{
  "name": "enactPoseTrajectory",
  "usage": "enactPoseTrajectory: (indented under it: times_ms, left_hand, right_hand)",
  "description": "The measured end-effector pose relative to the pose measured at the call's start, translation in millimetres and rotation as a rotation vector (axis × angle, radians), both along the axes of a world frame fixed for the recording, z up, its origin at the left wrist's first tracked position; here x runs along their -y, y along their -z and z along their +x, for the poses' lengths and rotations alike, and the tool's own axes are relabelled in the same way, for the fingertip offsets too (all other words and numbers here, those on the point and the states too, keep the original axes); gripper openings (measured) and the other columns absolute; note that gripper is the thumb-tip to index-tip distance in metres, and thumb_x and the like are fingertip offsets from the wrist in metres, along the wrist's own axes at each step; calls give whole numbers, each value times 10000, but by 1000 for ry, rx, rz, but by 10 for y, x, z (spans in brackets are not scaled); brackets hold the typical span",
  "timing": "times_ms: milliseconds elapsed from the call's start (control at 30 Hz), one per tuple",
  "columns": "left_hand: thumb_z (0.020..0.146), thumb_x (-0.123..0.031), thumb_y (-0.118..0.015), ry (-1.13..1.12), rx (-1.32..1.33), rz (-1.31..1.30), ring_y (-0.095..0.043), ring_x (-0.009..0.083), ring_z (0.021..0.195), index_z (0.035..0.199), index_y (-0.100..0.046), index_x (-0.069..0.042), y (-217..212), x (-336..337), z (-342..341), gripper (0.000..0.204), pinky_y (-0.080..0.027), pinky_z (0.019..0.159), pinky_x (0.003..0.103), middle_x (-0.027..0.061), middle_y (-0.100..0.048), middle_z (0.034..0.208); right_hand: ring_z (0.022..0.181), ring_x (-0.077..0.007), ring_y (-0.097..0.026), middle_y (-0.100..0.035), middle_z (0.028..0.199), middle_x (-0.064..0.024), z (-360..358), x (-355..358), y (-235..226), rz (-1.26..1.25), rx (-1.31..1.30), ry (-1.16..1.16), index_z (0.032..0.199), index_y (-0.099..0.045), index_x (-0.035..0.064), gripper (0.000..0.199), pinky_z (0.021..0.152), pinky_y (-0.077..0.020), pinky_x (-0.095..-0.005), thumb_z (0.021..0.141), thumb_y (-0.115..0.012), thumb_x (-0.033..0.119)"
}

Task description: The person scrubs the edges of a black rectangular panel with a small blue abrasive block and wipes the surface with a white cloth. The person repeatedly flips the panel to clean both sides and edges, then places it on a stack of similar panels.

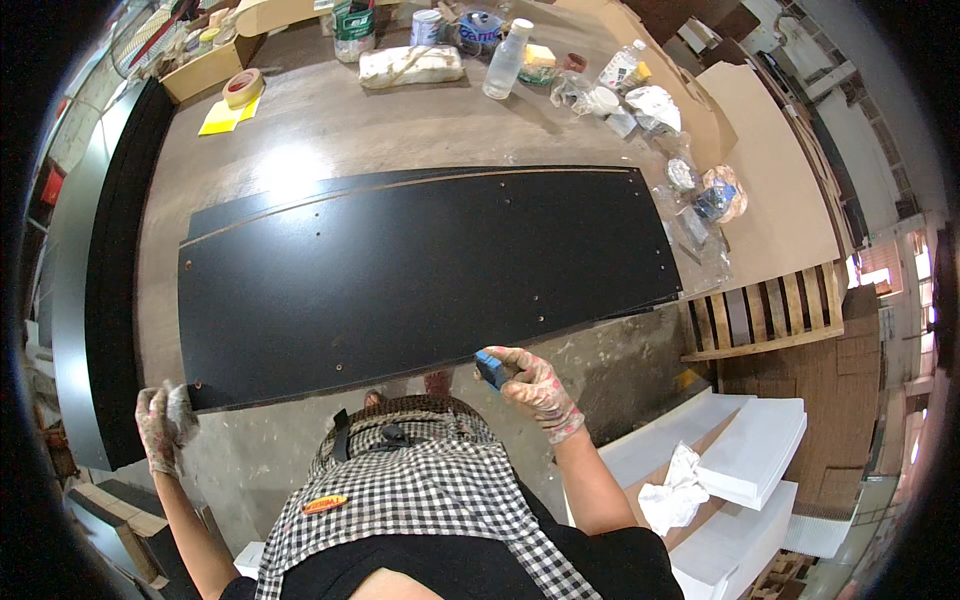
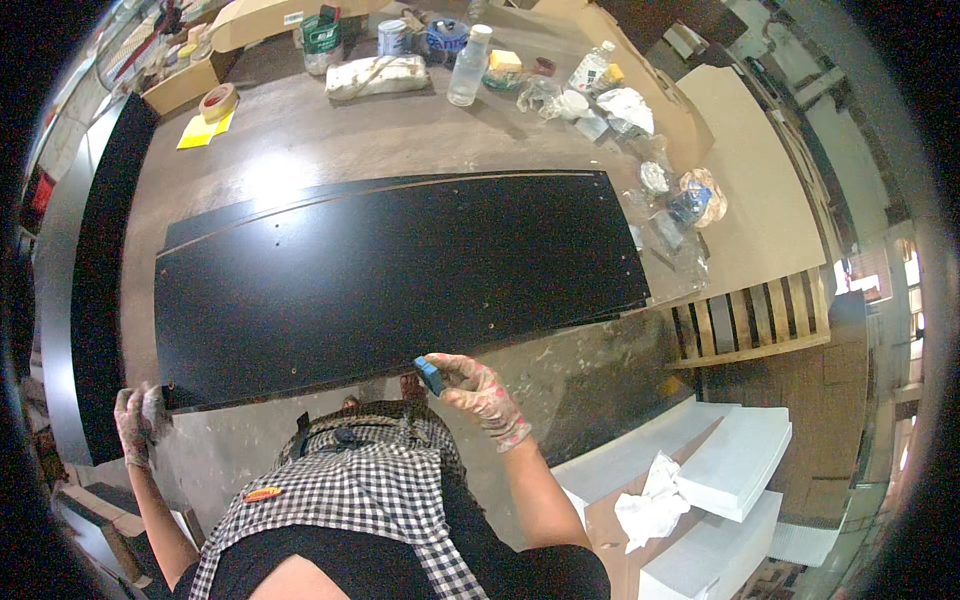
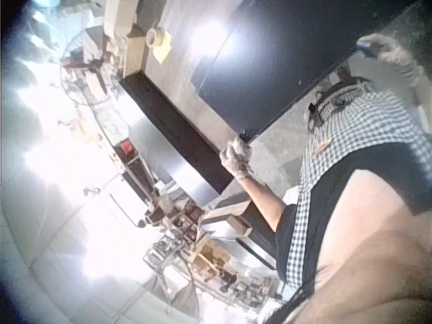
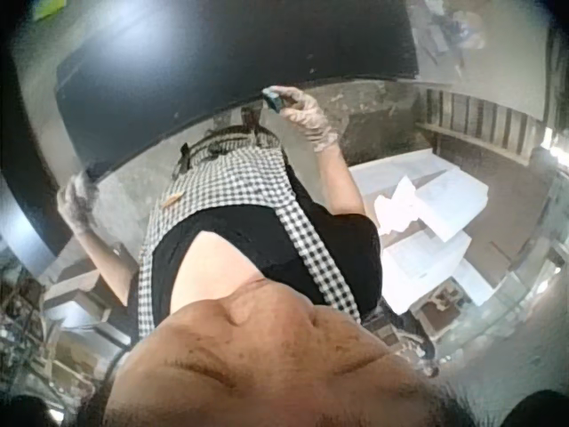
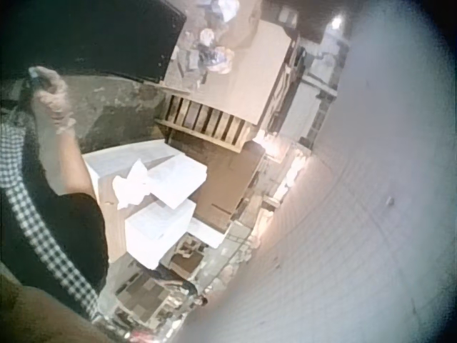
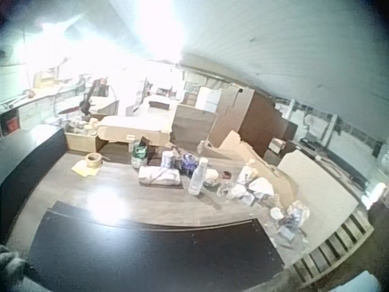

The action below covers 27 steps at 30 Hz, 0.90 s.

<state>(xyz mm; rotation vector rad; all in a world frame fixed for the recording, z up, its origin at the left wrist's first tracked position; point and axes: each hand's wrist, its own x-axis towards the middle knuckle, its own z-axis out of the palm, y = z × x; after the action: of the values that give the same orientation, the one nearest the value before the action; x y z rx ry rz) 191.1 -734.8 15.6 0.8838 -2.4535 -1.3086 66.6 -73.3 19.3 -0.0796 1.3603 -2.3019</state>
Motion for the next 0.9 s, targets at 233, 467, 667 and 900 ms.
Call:
enactPoseTrajectory:
  times_ms: [233, 467, 667, 900]
  left_hand:
    - [880, -174, -744, -55, 341, 10, -577, 134, 656, 858, -637, 0, -160, -951, -145, 205, -484, 577, 314, 62, -649, 769]
    - [922, -365, -689, 64, 309, 376, -666, 185, 664, 1101, -646, 46, -177, -1320, 168, 450, -544, 609, 318, 113, -692, 858]
    - [788, -196, -790, 5, 208, 951, -674, 203, 720, 1151, -631, 10, -30, -1664, 55, 446, -589, 561, 365, 102, -690, 919]
    - [693, -170, -753, -8, -36, 972, -671, 201, 780, 1189, -651, 3, -448, -2112, 2, 536, -576, 633, 332, 82, -695, 971]
  right_hand:
    - [791, -31, -598, -627, 1264, -62, -55, -88, -111, 65, 72, 73, 1403, -542, 12, 691, 719, -514, -179, 812, -853, 188]
    - [1036, -239, -692, -670, 1230, -129, -156, -256, -53, -56, 34, 121, 1357, -577, 35, 624, 824, -580, -276, 812, -843, 178]
    - [1077, -267, -673, -685, 1195, -137, -282, -291, -18, -104, 19, 195, 1323, -581, 9, 560, 993, -525, -418, 850, -812, 200]
    - [1026, -271, -675, -676, 1172, -144, -456, -440, -65, -133, 24, 338, 1259, -601, 46, 461, 905, -559, -407, 875, -784, 224]
